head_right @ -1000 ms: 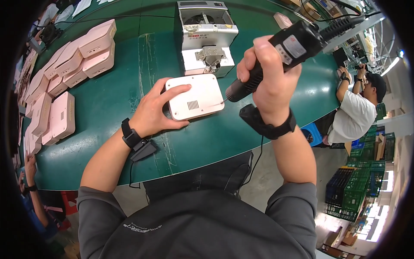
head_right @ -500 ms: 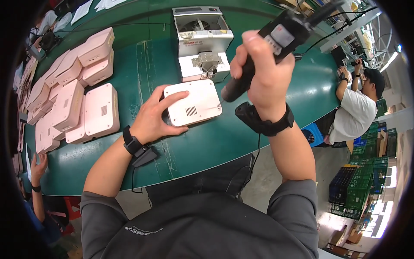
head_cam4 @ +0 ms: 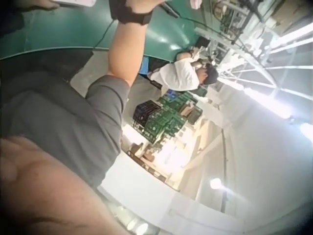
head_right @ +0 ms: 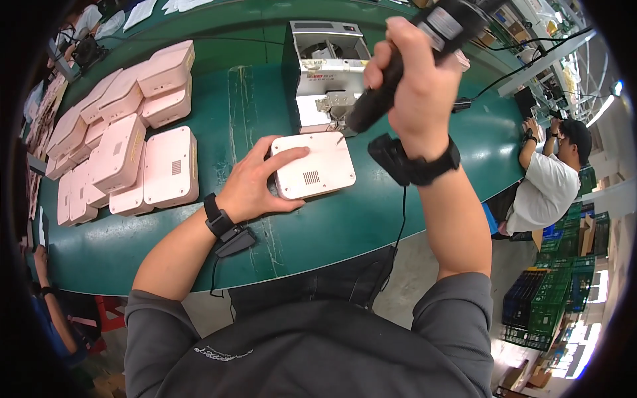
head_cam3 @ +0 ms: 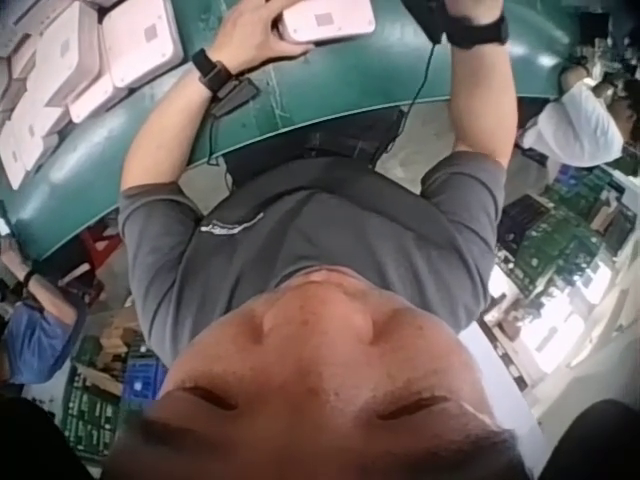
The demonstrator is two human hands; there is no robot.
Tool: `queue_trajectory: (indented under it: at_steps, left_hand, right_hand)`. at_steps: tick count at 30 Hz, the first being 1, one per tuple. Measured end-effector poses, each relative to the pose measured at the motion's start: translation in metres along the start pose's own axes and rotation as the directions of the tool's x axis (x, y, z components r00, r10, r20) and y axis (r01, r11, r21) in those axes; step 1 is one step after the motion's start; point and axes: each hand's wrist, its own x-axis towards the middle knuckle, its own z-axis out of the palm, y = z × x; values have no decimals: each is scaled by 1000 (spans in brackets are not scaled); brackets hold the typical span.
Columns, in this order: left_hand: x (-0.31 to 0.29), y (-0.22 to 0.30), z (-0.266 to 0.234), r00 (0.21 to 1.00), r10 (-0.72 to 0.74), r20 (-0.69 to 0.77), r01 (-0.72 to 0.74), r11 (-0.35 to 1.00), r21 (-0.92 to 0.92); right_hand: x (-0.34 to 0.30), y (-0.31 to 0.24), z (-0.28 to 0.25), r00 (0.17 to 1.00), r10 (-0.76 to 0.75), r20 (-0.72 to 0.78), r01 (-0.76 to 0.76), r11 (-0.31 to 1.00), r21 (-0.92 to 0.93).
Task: The person picks up a pink device, places it on the table, and uses a power screwdriver to drive screws into its base. After finishing, they set the device aside and repeat the process with another pink device from the stack.
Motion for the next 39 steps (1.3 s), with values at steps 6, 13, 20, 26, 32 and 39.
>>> queue_trajectory:
  at_steps: [6, 13, 20, 26, 32, 39]
  left_hand:
    - [0, -1, -2, 1000, 11, -13, -11, 1000, 6]
    - [1, -2, 3, 1000, 7, -16, -8, 1000, -14]
    - [1, -5, 5, 999, -7, -39, 6, 1000, -10]
    - [3, -4, 5, 999, -5, -35, 5, 1000, -3]
    - [1, -4, 5, 999, -5, -47, 5, 1000, -2]
    - [1, -3, 4, 999, -5, -47, 4, 1000, -13]
  right_hand:
    - [-52, -20, 1, 991, 22, 129, -30, 997, 65]
    - [-65, -13, 1, 985, 31, 167, -42, 998, 57]
    - [-68, -14, -2, 985, 56, 161, -72, 993, 96]
    - [-68, -19, -5, 981, 57, 184, -85, 986, 145]
    - [-76, -2, -5, 979, 81, 190, -101, 990, 98]
    - [-77, 3, -2, 967, 54, 249, -80, 992, 96]
